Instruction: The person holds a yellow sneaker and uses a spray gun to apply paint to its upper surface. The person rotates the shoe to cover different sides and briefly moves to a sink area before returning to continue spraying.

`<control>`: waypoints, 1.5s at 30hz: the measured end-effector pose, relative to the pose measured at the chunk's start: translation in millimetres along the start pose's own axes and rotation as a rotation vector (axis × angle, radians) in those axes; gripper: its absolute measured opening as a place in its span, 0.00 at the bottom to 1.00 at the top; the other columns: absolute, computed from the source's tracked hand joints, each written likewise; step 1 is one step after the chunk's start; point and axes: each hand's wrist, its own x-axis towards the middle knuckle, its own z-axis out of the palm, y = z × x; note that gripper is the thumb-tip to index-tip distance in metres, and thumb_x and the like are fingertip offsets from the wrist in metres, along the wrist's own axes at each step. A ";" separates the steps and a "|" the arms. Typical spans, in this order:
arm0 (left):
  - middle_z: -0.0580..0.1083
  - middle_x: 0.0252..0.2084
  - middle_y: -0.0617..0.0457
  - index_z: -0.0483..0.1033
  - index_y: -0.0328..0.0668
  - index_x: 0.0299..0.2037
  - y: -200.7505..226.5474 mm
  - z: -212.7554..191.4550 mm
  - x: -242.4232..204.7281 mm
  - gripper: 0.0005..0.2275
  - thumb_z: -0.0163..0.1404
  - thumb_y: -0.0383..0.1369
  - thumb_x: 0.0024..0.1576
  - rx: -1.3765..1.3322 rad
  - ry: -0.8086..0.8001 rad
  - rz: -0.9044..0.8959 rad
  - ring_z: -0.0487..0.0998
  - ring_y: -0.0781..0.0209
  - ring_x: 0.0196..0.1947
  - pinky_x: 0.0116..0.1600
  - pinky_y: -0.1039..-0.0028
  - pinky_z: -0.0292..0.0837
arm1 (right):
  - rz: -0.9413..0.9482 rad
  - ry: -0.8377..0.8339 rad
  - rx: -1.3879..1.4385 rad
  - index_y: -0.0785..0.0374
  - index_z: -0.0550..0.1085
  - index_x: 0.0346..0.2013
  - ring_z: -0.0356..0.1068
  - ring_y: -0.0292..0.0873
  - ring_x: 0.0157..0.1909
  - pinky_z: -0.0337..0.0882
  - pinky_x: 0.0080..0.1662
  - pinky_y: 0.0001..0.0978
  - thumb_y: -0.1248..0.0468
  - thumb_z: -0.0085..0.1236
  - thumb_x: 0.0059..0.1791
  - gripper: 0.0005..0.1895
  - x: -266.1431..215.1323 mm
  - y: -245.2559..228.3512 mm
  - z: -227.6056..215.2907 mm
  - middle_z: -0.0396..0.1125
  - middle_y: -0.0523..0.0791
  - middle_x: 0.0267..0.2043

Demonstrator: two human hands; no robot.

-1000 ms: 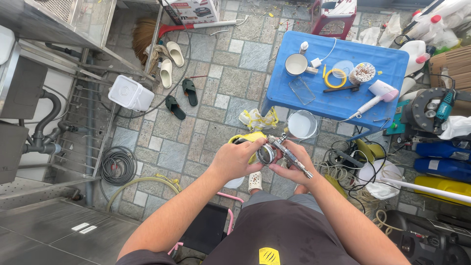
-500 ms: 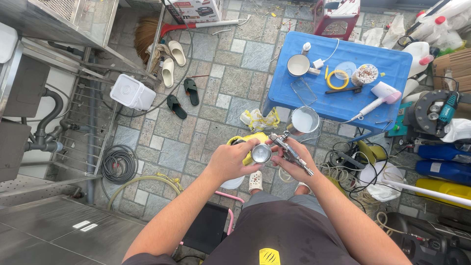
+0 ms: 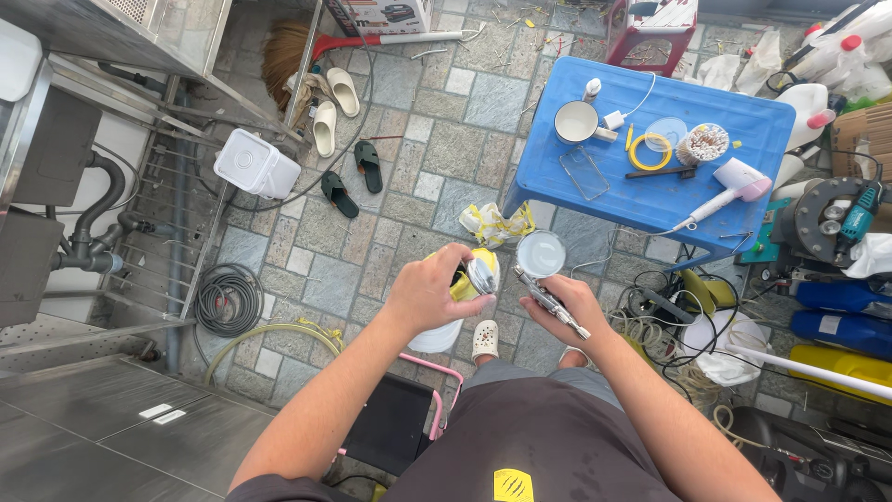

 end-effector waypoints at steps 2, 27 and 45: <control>0.78 0.36 0.49 0.69 0.41 0.46 -0.7 -5.5 2.1 0.26 0.64 0.49 0.47 -0.001 -0.045 -0.046 0.82 0.48 0.34 0.36 0.62 0.77 | 0.009 -0.009 -0.104 0.64 0.72 0.32 0.73 0.49 0.28 0.70 0.31 0.38 0.62 0.68 0.45 0.12 -2.8 5.8 5.0 0.70 0.48 0.27; 0.79 0.36 0.54 0.77 0.48 0.47 19.2 -18.9 39.8 0.25 0.62 0.53 0.47 0.157 -0.164 -0.004 0.82 0.53 0.35 0.37 0.64 0.76 | -0.016 -0.087 -0.089 0.63 0.73 0.29 0.73 0.55 0.32 0.70 0.34 0.44 0.60 0.65 0.46 0.11 -5.2 9.5 28.2 0.70 0.49 0.28; 0.80 0.45 0.39 0.82 0.37 0.45 -120.9 -13.8 45.6 0.33 0.60 0.62 0.45 0.291 -0.507 -0.819 0.82 0.45 0.45 0.51 0.60 0.76 | 0.288 0.173 0.108 0.68 0.73 0.40 0.80 0.40 0.34 0.76 0.34 0.30 0.66 0.54 0.53 0.07 -21.4 -0.6 -47.3 0.75 0.46 0.31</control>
